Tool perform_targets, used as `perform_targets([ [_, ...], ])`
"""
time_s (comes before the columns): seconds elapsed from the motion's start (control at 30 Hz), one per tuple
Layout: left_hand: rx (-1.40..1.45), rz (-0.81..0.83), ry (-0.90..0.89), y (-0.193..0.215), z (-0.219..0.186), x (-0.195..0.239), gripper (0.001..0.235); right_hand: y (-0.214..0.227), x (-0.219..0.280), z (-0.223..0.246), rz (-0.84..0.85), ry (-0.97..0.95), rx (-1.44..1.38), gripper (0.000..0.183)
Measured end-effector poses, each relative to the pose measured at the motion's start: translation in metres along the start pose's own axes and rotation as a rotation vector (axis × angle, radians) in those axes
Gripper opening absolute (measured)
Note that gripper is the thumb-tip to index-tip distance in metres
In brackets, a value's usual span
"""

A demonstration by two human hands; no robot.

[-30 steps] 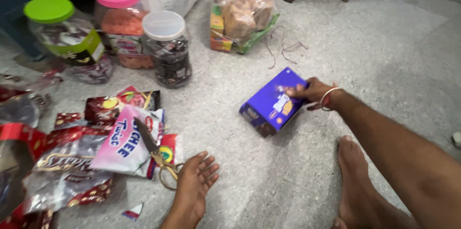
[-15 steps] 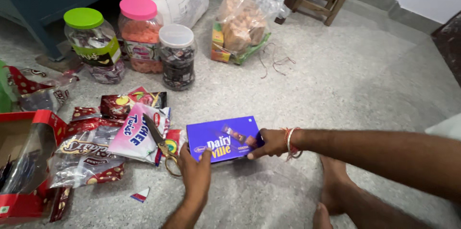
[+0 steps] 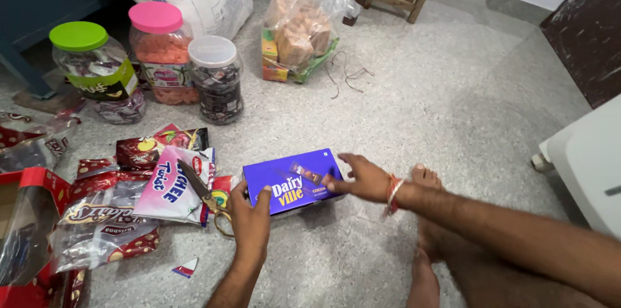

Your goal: The person sits on the floor and organizes various snack items. They open and close a plastic jar, then open a box of chocolate bars, remove one, and close the box again.

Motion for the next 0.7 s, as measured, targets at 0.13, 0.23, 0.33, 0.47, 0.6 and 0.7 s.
perform_targets([
  [0.13,-0.011,-0.02,-0.008,0.005,0.001,-0.002,0.051,0.002,-0.004,0.01,0.07,0.012,-0.081,0.081],
  [0.23,-0.011,-0.02,0.103,0.007,0.004,-0.003,0.048,-0.003,0.008,0.024,0.089,0.087,0.028,0.063],
  [0.33,0.012,-0.011,0.129,0.006,0.004,-0.003,0.047,-0.005,0.023,0.036,0.077,0.186,0.084,0.053],
  [0.47,0.053,-0.001,0.009,0.002,0.001,0.003,0.054,-0.002,0.039,0.041,-0.071,0.2,0.239,0.064],
  [0.6,0.156,-0.009,-0.028,-0.002,-0.003,0.008,0.062,-0.003,0.047,0.044,-0.088,0.141,0.392,0.058],
  [0.7,0.317,-0.025,0.042,-0.004,-0.003,0.01,0.066,-0.007,0.055,0.057,-0.214,0.305,0.475,0.061],
])
Point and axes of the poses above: each hand's wrist, its own x-axis away from the middle knuckle, its own y-axis out of the back of the hand, z = x × y, the point moved 5 cm from there along -x, towards the middle knuckle, and after that the axes turned 14 degrees about -y, right-handed, at the moved point
